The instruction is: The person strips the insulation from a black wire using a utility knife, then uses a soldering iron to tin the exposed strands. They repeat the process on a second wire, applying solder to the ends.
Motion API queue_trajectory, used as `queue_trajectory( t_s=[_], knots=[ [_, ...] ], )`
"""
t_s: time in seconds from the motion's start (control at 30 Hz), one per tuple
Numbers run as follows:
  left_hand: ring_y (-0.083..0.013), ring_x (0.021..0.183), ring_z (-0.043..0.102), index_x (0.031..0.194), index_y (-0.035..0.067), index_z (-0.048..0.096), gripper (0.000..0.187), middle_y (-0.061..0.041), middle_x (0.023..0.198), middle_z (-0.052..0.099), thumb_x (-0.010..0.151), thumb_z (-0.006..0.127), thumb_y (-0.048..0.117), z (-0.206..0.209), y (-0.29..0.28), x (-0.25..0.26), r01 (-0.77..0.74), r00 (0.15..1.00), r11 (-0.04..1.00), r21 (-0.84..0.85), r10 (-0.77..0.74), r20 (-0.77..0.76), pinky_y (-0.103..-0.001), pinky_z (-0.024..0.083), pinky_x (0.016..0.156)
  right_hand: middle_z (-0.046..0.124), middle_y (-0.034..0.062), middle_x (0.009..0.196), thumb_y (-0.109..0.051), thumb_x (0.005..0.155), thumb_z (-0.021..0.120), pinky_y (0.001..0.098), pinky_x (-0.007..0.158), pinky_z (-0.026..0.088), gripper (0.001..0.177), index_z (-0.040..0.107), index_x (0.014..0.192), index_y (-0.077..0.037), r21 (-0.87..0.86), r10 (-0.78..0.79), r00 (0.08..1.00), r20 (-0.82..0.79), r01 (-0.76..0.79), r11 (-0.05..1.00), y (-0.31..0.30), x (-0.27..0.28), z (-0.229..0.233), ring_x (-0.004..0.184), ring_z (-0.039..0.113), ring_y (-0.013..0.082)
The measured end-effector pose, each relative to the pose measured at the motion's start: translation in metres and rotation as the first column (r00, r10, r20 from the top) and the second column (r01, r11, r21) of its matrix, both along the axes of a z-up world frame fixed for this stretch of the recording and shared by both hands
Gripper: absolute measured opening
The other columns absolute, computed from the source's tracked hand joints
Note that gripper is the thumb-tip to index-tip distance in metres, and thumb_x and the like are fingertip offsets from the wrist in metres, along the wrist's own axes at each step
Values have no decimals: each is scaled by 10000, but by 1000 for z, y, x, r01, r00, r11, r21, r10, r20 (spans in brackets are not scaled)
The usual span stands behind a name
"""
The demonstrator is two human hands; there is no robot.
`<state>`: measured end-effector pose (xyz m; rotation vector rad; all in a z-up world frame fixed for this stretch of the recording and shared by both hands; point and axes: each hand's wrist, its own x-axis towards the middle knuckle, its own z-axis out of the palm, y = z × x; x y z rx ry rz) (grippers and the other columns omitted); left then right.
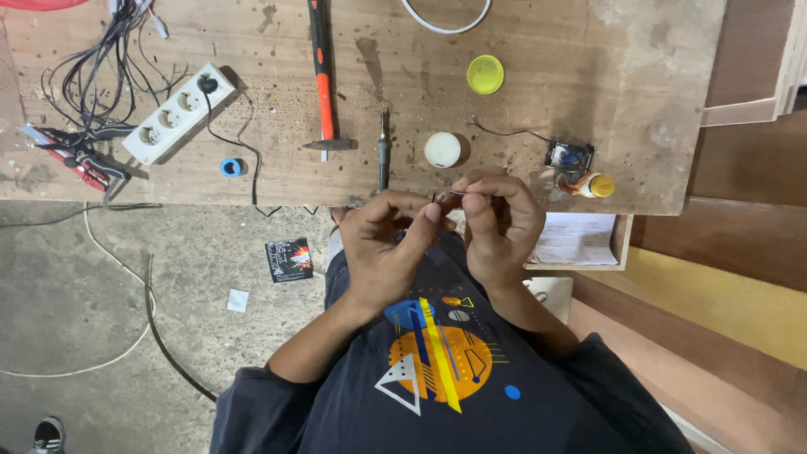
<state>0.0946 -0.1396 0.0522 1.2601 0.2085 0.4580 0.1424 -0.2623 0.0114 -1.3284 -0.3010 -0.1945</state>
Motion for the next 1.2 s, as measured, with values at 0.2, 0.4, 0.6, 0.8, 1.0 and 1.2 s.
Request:
queue_trajectory(
  t_s=[0.2,0.4,0.6,0.8,1.0,1.2],
  knots=[
    [-109,591,676,912,-25,742,51,-106,592,706,912,746,26,-9,0,-1,10,1000,1000,3,-10,-17,-257,569,553,658,238,845,-81,939,722,349,685,576,207,612,904,90,-71,-5,996,87,12,997,3,4,7,767,673,270],
    [-116,588,680,907,-30,743,54,-121,594,710,908,751,23,-4,0,0,12,999,1000,9,-11,-30,-254,571,552,651,229,856,-103,957,712,349,737,565,214,609,901,75,-108,-28,991,133,43,993,5,6,13,816,667,276],
    [-111,608,687,910,-17,744,61,-112,604,713,918,750,43,-11,-5,1,14,999,999,-34,-15,-44,-246,582,578,659,235,852,-73,949,720,352,744,546,197,608,902,82,-109,-13,989,144,29,994,5,3,10,816,673,292],
    [-160,611,708,908,-36,738,92,-149,633,723,921,750,54,-11,-3,-1,37,994,990,-134,-49,-93,-308,621,564,650,205,845,-110,970,701,332,740,536,203,596,920,57,-90,-20,996,93,28,996,2,5,8,812,656,245],
    [-196,647,716,929,-55,729,68,-183,663,708,919,731,12,-21,2,-2,177,970,944,-278,-215,-112,-324,629,601,602,244,825,-81,976,690,351,426,581,224,543,928,81,219,45,990,-135,-15,976,-10,8,-33,597,672,260],
    [-181,648,702,910,-82,726,48,-183,649,690,888,742,-42,-23,6,0,277,945,901,-335,-318,-72,-312,621,609,608,278,781,-61,922,725,362,434,584,229,566,874,98,210,36,988,-150,-4,978,-10,5,-34,567,660,278]
  ],
)
